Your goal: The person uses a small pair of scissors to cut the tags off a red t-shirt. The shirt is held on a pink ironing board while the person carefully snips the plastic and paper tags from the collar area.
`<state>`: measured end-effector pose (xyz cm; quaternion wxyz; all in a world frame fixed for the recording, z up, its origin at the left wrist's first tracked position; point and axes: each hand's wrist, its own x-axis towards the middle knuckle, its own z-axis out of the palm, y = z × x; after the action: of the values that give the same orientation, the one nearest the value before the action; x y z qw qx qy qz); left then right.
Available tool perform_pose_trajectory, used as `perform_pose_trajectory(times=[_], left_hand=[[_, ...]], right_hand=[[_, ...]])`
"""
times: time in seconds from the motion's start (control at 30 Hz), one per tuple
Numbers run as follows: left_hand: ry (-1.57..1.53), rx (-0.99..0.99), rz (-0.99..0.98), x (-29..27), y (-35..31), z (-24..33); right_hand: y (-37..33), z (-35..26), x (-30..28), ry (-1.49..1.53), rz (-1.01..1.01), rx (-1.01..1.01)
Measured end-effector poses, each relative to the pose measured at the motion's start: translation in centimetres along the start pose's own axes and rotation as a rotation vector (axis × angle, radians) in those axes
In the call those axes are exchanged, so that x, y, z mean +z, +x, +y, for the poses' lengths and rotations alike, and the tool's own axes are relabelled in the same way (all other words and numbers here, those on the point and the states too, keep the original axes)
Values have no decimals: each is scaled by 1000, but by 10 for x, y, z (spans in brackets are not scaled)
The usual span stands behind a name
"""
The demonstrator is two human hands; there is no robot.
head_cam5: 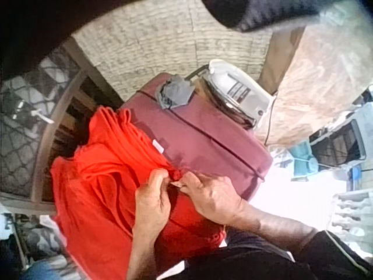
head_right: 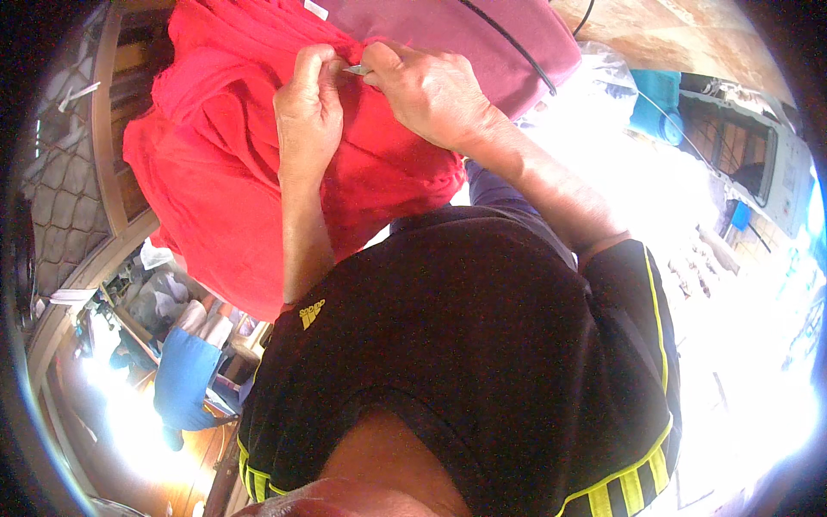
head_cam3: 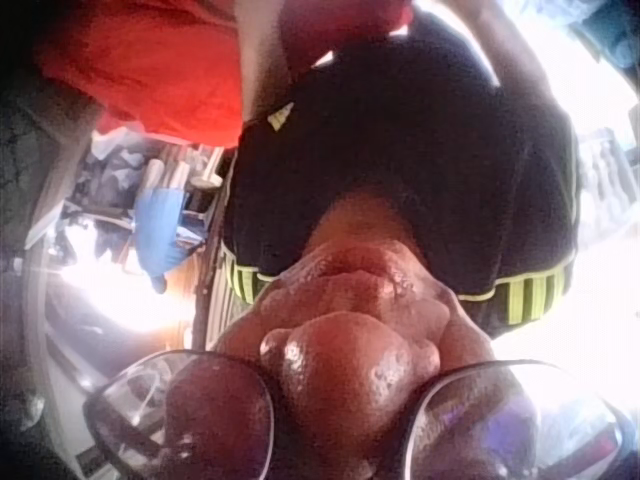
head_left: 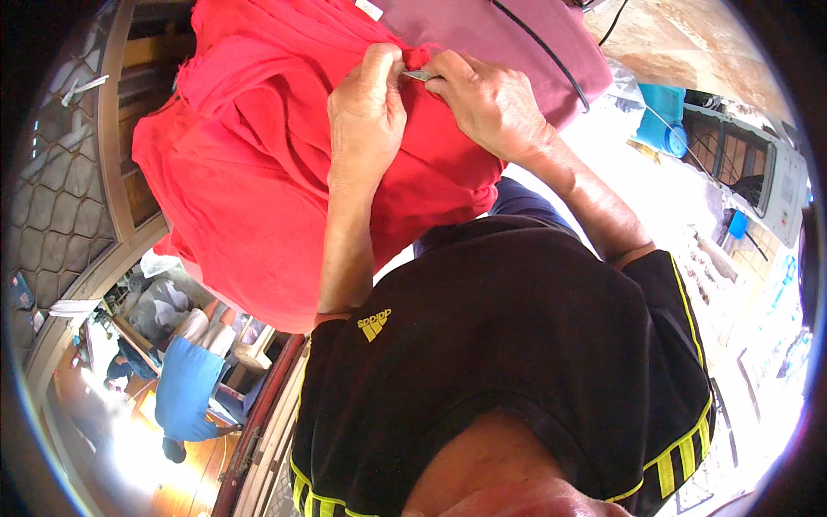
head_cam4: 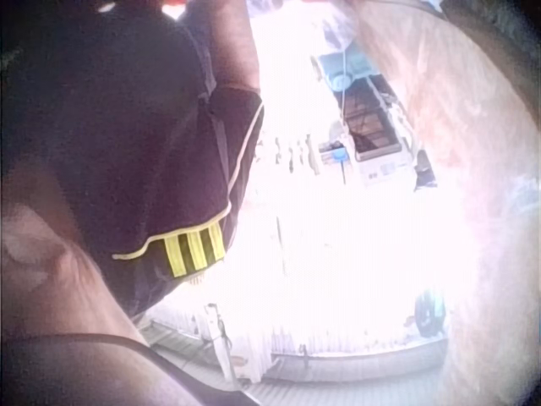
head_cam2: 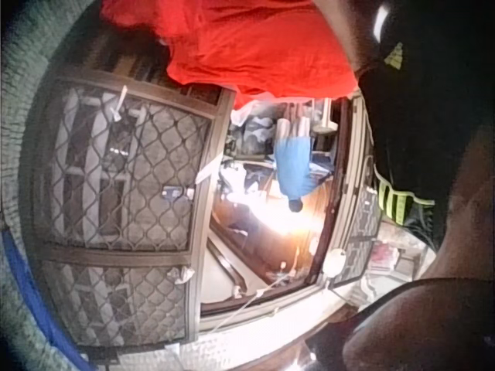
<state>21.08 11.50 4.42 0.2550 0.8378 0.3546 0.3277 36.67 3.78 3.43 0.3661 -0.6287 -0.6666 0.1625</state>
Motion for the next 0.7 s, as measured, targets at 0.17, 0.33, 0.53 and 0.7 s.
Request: perform_pose_trajectory(times=[0.17,0.33,0.53,0.7], left_hand=[[-36,-123,-119,-33,51,2],[466,-42,-401,-51,100,-3],[9,58,-283,-41,38,-15],[63,88,-71,-15,18,-12]], right_hand=[[-16,30,-9,451,20,224],[-7,24,-11,633,14,339],[19,23,7,406,79,119],[33,30,8,347,4,68]])
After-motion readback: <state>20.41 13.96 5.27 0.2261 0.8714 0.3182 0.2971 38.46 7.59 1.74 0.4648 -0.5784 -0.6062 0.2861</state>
